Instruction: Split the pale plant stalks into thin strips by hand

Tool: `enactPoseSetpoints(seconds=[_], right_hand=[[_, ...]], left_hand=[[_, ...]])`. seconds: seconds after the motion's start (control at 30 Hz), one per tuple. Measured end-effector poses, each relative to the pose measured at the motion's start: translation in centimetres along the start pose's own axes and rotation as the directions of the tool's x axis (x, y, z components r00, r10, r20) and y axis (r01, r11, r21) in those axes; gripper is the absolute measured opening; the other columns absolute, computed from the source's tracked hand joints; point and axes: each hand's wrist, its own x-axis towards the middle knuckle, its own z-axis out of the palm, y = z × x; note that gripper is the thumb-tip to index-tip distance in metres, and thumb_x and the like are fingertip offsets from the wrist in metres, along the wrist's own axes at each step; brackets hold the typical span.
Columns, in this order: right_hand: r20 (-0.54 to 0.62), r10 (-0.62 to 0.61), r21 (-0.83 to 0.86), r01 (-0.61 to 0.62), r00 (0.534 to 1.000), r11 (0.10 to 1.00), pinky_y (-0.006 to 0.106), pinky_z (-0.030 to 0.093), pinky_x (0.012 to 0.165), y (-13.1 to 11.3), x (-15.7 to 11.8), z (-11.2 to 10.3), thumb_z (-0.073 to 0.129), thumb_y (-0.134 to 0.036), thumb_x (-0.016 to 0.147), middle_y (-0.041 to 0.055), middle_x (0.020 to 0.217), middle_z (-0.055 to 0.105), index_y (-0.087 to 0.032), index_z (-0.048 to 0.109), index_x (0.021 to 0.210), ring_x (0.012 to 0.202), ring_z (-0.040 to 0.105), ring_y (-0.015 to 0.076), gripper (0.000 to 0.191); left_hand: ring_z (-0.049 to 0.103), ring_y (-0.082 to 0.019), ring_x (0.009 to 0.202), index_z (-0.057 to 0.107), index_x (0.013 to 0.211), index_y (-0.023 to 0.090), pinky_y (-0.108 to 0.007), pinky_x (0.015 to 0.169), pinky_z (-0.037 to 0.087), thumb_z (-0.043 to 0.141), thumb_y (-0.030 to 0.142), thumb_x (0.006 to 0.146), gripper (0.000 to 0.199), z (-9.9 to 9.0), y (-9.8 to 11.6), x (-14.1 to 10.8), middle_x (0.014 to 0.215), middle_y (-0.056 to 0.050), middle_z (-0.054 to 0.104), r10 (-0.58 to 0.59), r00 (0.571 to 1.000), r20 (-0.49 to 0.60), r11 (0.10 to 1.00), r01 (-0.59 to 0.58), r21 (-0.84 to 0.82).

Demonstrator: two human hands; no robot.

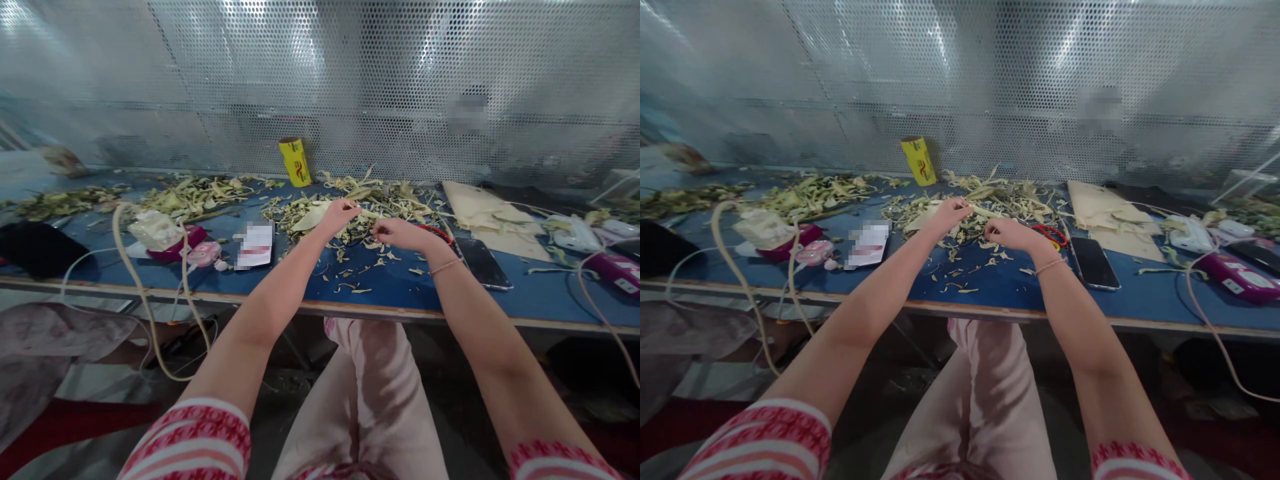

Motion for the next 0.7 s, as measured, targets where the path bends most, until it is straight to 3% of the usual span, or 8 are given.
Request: enactPoseSetpoints(seconds=[0.13, 0.23, 0.37, 0.53, 0.7], right_hand=[[-0.276, 0.076, -0.057, -0.095, 0.958, 0.994, 0.026, 0.039, 0.065, -0.17, 0.00, -0.56, 0.050, -0.014, 0.080, 0.0049, 0.076, 0.062, -0.016, 0.058, 0.078, 0.069, 0.054, 0.0153, 0.009], [-0.397, 0.022, -0.065, -0.052, 0.918, 0.997, 0.027, 0.040, 0.067, -0.64, 0.11, -0.70, 0.051, -0.014, 0.080, 0.0061, 0.078, 0.060, -0.016, 0.058, 0.078, 0.072, 0.054, 0.0162, 0.008], [-0.487, -0.074, -0.064, 0.049, 0.870, 0.997, 0.028, 0.043, 0.068, -0.71, 0.24, -0.54, 0.053, -0.013, 0.079, 0.0069, 0.082, 0.061, -0.017, 0.061, 0.078, 0.075, 0.054, 0.0170, 0.009], [-0.521, -0.135, -0.064, 0.119, 0.843, 0.991, 0.028, 0.044, 0.069, -0.24, 0.50, -0.24, 0.055, -0.015, 0.080, 0.0062, 0.080, 0.062, -0.017, 0.064, 0.078, 0.075, 0.055, 0.0164, 0.010], [-0.565, -0.017, 0.086, 0.079, 0.825, 0.993, 0.028, 0.044, 0.067, -0.05, 0.79, -0.17, 0.059, -0.020, 0.077, 0.0046, 0.078, 0.064, -0.018, 0.065, 0.079, 0.073, 0.056, 0.0158, 0.007]], left_hand=[[0.040, -0.009, 0.052, 0.060, 0.072, 0.016, -0.024, 0.053, 0.029, 0.061, 0.036, 0.071, 0.021, 0.02, -0.01, -0.11, 0.059, 0.000, 0.053, 0.069, 0.993, 0.098, 0.993, -0.078, 0.091], [0.050, -0.013, 0.063, 0.062, 0.071, 0.016, -0.026, 0.060, 0.037, 0.060, 0.037, 0.073, 0.022, -0.07, 0.11, -0.09, 0.069, -0.003, 0.061, 0.169, 0.983, 0.078, 0.974, -0.179, 0.142], [0.055, -0.015, 0.072, 0.064, 0.072, 0.015, -0.028, 0.068, 0.041, 0.060, 0.036, 0.074, 0.021, 0.00, 0.28, -0.10, 0.077, -0.005, 0.065, 0.223, 0.972, 0.078, 0.957, -0.233, 0.174], [0.057, -0.015, 0.076, 0.066, 0.076, 0.014, -0.027, 0.068, 0.043, 0.060, 0.034, 0.075, 0.021, 0.51, 0.26, -0.27, 0.082, -0.006, 0.066, 0.281, 0.944, 0.171, 0.947, -0.301, 0.110], [0.056, -0.015, 0.078, 0.066, 0.078, 0.015, -0.025, 0.066, 0.043, 0.060, 0.033, 0.076, 0.019, 0.80, 0.13, -0.28, 0.084, -0.006, 0.062, 0.321, 0.921, 0.220, 0.940, -0.339, 0.047]])
